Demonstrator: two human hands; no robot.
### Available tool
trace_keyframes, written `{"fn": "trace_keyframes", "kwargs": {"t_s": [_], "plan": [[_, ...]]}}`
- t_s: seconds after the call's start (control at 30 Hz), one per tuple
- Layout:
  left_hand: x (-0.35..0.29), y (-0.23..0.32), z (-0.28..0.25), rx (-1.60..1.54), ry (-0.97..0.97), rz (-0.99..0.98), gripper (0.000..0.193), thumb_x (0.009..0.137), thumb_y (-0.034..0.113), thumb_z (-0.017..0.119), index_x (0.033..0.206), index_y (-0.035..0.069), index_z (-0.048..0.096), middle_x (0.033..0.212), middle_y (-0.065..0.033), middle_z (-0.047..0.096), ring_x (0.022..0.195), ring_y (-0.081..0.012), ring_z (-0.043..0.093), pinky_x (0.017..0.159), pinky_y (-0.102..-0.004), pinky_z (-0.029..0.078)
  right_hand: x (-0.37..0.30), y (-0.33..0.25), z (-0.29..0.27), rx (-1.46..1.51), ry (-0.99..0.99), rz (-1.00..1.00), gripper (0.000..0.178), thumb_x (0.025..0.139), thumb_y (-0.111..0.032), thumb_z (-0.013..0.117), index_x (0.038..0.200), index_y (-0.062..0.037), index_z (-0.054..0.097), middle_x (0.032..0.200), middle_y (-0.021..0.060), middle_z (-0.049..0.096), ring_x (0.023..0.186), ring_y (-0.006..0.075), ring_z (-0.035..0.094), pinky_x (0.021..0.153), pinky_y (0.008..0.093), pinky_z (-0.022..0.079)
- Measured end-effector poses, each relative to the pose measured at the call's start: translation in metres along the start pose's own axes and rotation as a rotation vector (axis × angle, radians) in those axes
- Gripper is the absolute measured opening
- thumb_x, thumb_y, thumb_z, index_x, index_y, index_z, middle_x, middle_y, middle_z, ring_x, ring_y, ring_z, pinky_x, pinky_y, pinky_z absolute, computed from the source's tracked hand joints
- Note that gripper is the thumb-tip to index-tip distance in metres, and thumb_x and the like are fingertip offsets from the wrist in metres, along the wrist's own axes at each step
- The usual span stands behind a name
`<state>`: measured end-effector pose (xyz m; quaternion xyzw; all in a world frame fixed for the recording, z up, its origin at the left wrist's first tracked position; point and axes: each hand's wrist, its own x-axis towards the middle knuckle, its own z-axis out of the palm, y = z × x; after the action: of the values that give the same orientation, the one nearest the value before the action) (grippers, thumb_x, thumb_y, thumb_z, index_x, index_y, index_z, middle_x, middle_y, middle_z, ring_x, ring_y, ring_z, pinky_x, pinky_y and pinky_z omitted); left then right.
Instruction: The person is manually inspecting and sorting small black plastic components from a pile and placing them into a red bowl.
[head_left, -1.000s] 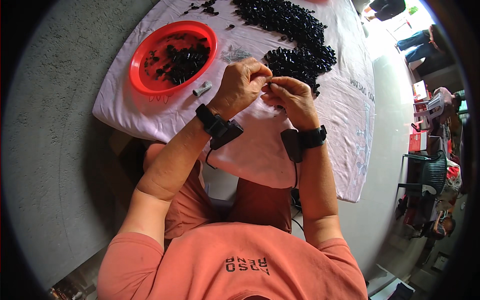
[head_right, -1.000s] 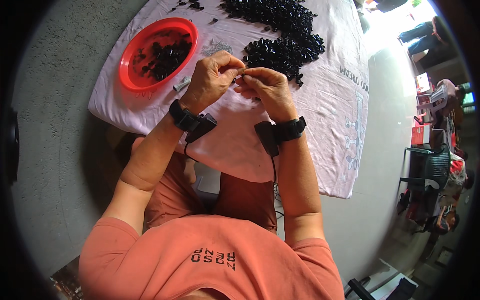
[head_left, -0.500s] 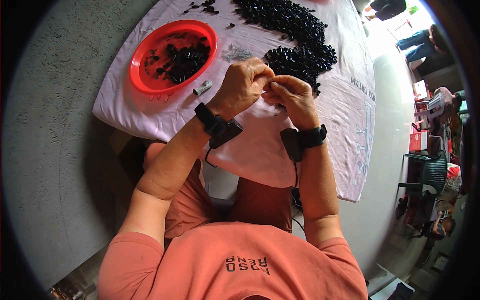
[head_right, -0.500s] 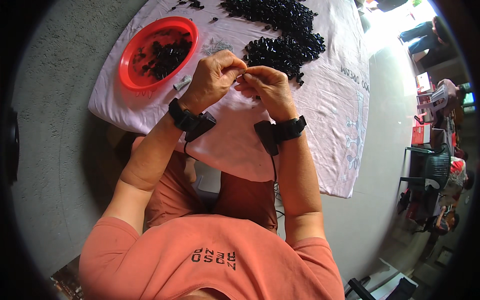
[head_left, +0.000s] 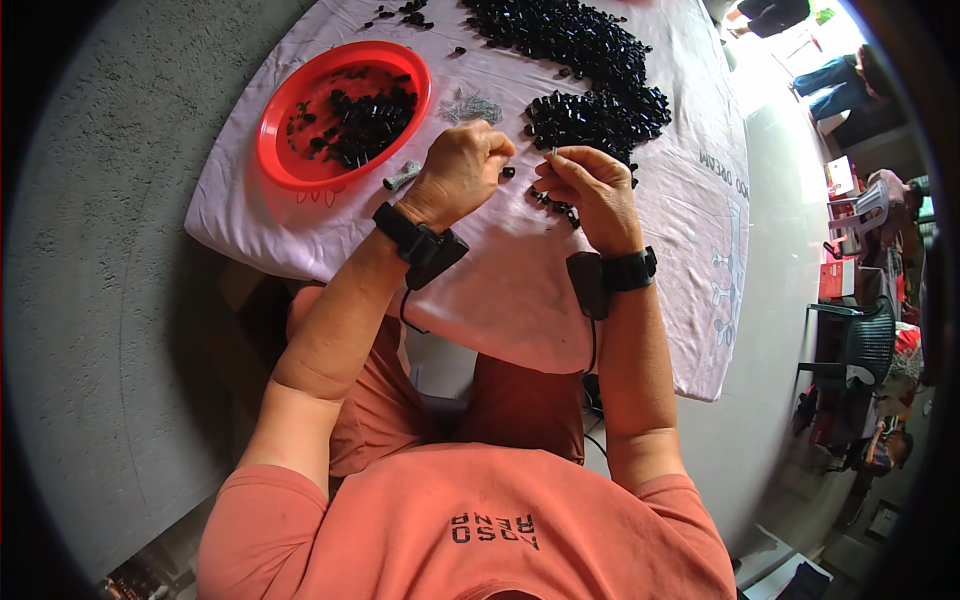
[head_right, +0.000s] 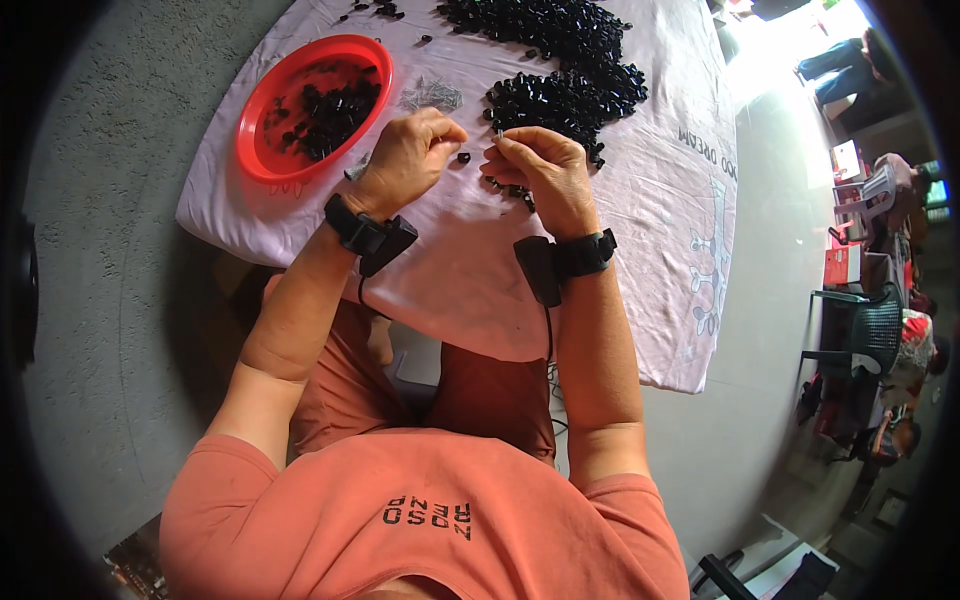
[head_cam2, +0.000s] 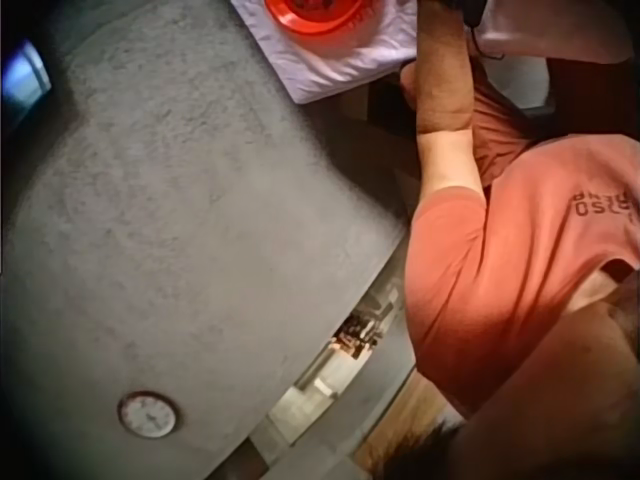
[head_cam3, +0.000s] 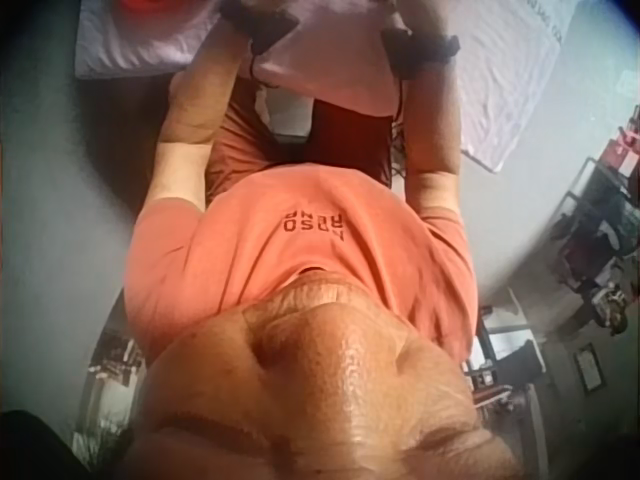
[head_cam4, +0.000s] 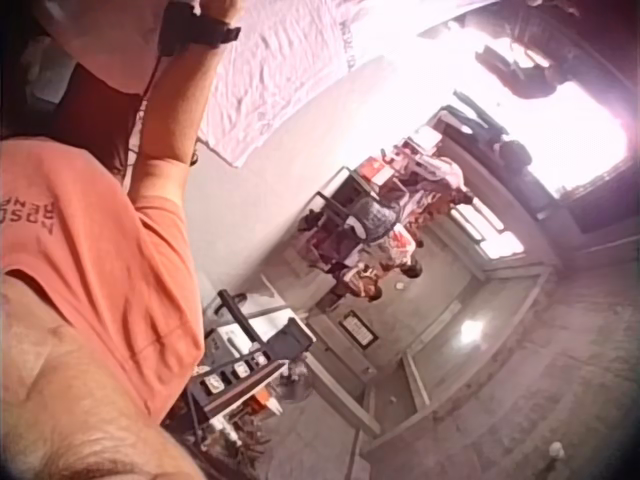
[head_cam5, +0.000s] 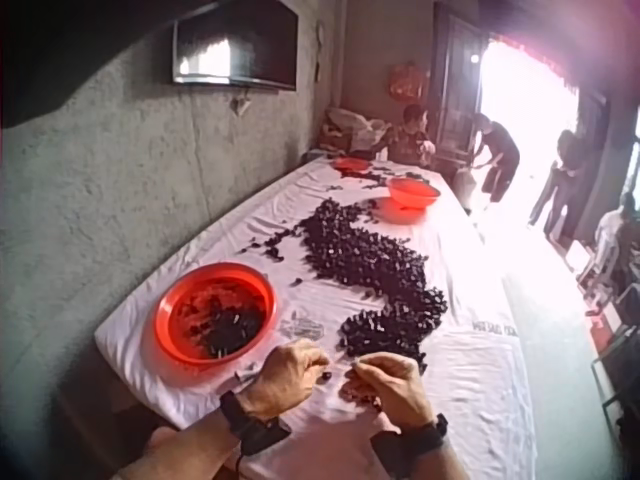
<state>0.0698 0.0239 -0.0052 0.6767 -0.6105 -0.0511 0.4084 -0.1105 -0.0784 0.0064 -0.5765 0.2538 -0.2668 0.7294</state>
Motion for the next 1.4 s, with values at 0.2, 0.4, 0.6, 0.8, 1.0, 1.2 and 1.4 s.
{"fn": "trace_keyframes", "kwargs": {"t_s": [0.2, 0.4, 0.6, 0.8, 1.0, 1.2, 1.4], "plan": [[-0.005, 0.0, 0.009, 0.078, -0.054, -0.026, 0.01, 0.078, 0.007, 0.069, 0.086, 0.002, 0.068, 0.084, -0.0122, 0.064, 0.076, -0.0286, 0.065, 0.07, -0.0375, 0.052, 0.001, 0.001, -0.001, 0.005, -0.003, 0.01, 0.016, 0.095, -0.015, 0.063, 0.103, -0.0015, 0.068, 0.093, 0.0109, 0.072, 0.081, 0.0163, 0.071, 0.07, 0.0246, 0.057], [-0.003, 0.0, 0.008, 0.06, -0.092, -0.032, 0.009, 0.078, 0.004, 0.068, 0.086, 0.002, 0.066, 0.086, -0.0127, 0.064, 0.077, -0.0279, 0.065, 0.07, -0.0364, 0.052, 0.004, 0.004, -0.007, 0.11, -0.013, 0.027, 0.016, 0.095, -0.014, 0.063, 0.102, -0.0004, 0.067, 0.093, 0.0127, 0.072, 0.081, 0.0188, 0.072, 0.072, 0.0274, 0.058], [0.003, 0.008, -0.001, -0.298, -0.064, -0.103, 0.016, 0.086, 0.0, 0.063, 0.101, 0.002, 0.07, 0.092, -0.0067, 0.067, 0.086, -0.0148, 0.065, 0.077, -0.0279, 0.051, 0.002, 0.003, -0.002, 0.066, -0.053, 0.055, 0.015, 0.095, -0.013, 0.063, 0.102, -0.0006, 0.068, 0.091, 0.0118, 0.072, 0.079, 0.0179, 0.072, 0.07, 0.0268, 0.057], [0.008, 0.016, -0.013, -0.551, -0.129, -0.163, 0.022, 0.091, -0.002, 0.058, 0.108, 0.002, 0.07, 0.098, -0.0005, 0.067, 0.087, -0.0079, 0.061, 0.081, -0.0249, 0.051, 0.0, 0.002, 0.003, -0.022, -0.063, 0.05, 0.015, 0.095, -0.013, 0.063, 0.103, -0.0001, 0.067, 0.088, 0.0106, 0.072, 0.074, 0.0163, 0.07, 0.067, 0.0259, 0.056], [0.008, 0.02, -0.011, -0.61, -0.131, -0.192, 0.021, 0.092, -0.003, 0.056, 0.11, 0.001, 0.067, 0.098, -0.0024, 0.066, 0.087, -0.0084, 0.062, 0.081, -0.0252, 0.053, -0.001, 0.0, 0.004, -0.059, -0.077, 0.046, 0.015, 0.094, -0.012, 0.065, 0.102, 0.0, 0.068, 0.085, 0.0097, 0.072, 0.073, 0.0152, 0.07, 0.066, 0.0255, 0.056], [0.006, 0.019, -0.006, -0.558, -0.113, -0.139, 0.014, 0.092, -0.005, 0.057, 0.105, -0.001, 0.062, 0.097, -0.004, 0.065, 0.089, -0.0104, 0.064, 0.082, -0.0268, 0.056, 0.0, 0.003, 0.003, -0.077, -0.113, 0.032, 0.015, 0.094, -0.012, 0.064, 0.102, 0.0004, 0.068, 0.088, 0.0108, 0.072, 0.076, 0.0168, 0.071, 0.067, 0.0251, 0.057], [0.006, 0.025, -0.005, -0.445, -0.037, -0.025, 0.009, 0.089, -0.004, 0.061, 0.097, -0.002, 0.066, 0.089, -0.0075, 0.066, 0.081, -0.0154, 0.066, 0.075, -0.0283, 0.055, 0.0, 0.004, 0.003, -0.08, -0.114, 0.023, 0.016, 0.094, -0.012, 0.064, 0.105, 0.0005, 0.067, 0.09, 0.0109, 0.072, 0.078, 0.0169, 0.071, 0.068, 0.0253, 0.057]]}}
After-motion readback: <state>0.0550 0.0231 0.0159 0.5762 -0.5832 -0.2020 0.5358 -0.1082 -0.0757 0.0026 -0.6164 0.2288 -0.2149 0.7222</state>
